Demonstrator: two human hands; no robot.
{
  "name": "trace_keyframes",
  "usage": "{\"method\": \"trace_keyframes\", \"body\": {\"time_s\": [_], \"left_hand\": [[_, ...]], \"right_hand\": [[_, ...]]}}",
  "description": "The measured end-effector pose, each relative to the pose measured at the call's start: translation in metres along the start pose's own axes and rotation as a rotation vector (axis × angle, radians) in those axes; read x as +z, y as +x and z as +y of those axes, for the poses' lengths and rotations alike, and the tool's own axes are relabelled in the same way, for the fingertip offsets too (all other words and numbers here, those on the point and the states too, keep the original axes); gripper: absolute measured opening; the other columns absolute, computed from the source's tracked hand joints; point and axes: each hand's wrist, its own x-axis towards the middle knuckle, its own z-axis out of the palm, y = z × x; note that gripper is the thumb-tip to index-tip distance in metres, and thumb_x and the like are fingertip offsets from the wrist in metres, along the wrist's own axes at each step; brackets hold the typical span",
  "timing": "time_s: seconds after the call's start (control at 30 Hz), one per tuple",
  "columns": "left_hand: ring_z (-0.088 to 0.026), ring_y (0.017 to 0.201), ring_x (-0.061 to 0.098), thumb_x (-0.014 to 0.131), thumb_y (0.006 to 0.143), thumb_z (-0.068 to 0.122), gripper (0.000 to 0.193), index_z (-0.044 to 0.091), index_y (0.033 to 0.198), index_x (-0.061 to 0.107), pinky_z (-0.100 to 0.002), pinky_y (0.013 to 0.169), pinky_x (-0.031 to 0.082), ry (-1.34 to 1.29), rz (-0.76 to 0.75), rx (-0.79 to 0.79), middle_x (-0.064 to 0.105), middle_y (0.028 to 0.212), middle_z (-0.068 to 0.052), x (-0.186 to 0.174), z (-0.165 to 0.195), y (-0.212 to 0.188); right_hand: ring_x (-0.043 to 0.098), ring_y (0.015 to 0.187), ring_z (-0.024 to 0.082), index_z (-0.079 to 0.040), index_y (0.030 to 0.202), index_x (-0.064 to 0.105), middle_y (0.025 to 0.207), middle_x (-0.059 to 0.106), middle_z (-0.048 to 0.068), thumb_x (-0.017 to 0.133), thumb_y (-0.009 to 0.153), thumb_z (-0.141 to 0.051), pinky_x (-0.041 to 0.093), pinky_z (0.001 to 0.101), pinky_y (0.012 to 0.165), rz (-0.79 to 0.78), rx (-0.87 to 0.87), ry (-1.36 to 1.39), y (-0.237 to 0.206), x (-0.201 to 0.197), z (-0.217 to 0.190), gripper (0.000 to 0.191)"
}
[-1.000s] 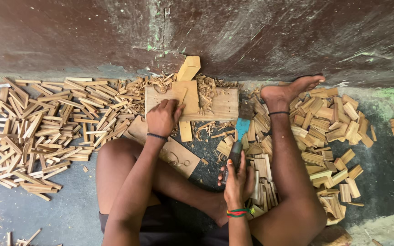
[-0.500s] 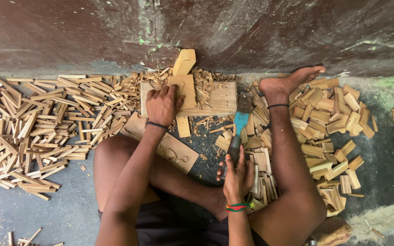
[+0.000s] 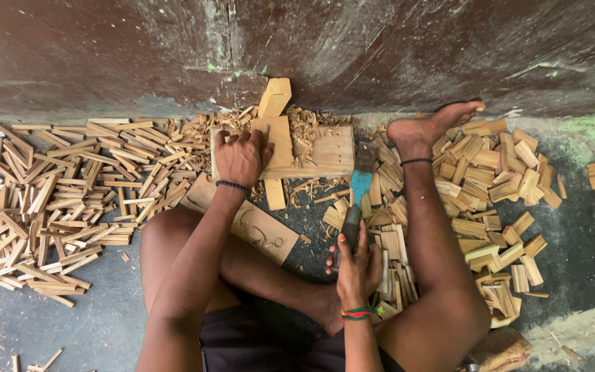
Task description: The person sits on the floor and uses a chisel and mallet to carve a small wooden block placed on a larger wooden base. They repeatedly strike the chisel to remove wood shavings, occasionally adjusting the block's position.
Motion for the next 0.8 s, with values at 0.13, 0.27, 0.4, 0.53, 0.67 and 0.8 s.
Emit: {"method": "trace_keyframes", "body": {"time_s": [0.13,0.27,0.4,0.53,0.67,0.8], "left_hand": [[-0.025,0.046,0.059,0.063,0.100,0.041,0.032,0.010,0.091,0.064,-0.048,0.089,0.042,0.014,0.024,0.009,0.070,0.069,-0.014,0.011,-0.001,0.012],[-0.028,0.050,0.060,0.062,0.100,0.039,0.029,0.012,0.091,0.064,-0.046,0.083,0.046,-0.066,0.107,0.020,0.069,0.066,-0.012,0.023,-0.003,0.016],[-0.028,0.045,0.062,0.059,0.100,0.043,0.036,0.013,0.081,0.068,-0.047,0.082,0.051,-0.075,0.011,-0.067,0.065,0.055,-0.012,0.033,-0.002,0.024],[-0.032,0.052,0.062,0.061,0.099,0.051,0.046,0.013,0.076,0.069,-0.046,0.078,0.053,-0.070,0.079,-0.073,0.065,0.058,-0.014,0.038,0.000,0.029],[-0.030,0.052,0.063,0.061,0.094,0.064,0.054,0.013,0.079,0.070,-0.047,0.077,0.053,-0.118,0.116,-0.086,0.064,0.056,-0.012,0.034,-0.002,0.026],[-0.025,0.049,0.063,0.056,0.096,0.067,0.058,0.011,0.098,0.070,-0.047,0.089,0.051,-0.271,0.091,-0.162,0.064,0.057,-0.006,0.022,-0.016,0.009]], "right_hand": [[0.053,0.047,0.018,-0.027,0.160,0.029,0.078,0.058,0.009,0.062,0.095,-0.023,0.043,0.0294,0.037,0.007,-0.021,-0.002,0.001,0.000,0.000,0.073],[0.053,0.048,0.018,-0.028,0.161,0.027,0.078,0.058,0.009,0.061,0.096,-0.024,0.042,0.0293,0.038,-0.001,-0.005,-0.012,0.001,-0.001,0.002,0.073],[0.052,0.047,0.018,-0.028,0.160,0.027,0.078,0.058,0.009,0.061,0.095,-0.024,0.043,0.0293,0.038,0.009,-0.021,-0.007,0.002,-0.003,0.006,0.074],[0.053,0.048,0.018,-0.027,0.160,0.028,0.079,0.058,0.008,0.061,0.096,-0.023,0.043,0.0290,0.037,-0.005,-0.030,0.004,0.004,-0.004,0.007,0.073],[0.053,0.046,0.018,-0.027,0.160,0.028,0.078,0.058,0.008,0.060,0.096,-0.023,0.043,0.0285,0.036,0.010,-0.041,-0.006,0.003,-0.003,0.004,0.072],[0.052,0.046,0.016,-0.024,0.160,0.032,0.078,0.057,0.008,0.062,0.097,-0.019,0.042,0.0282,0.035,0.076,-0.098,-0.073,-0.009,-0.004,0.002,0.070]]}}
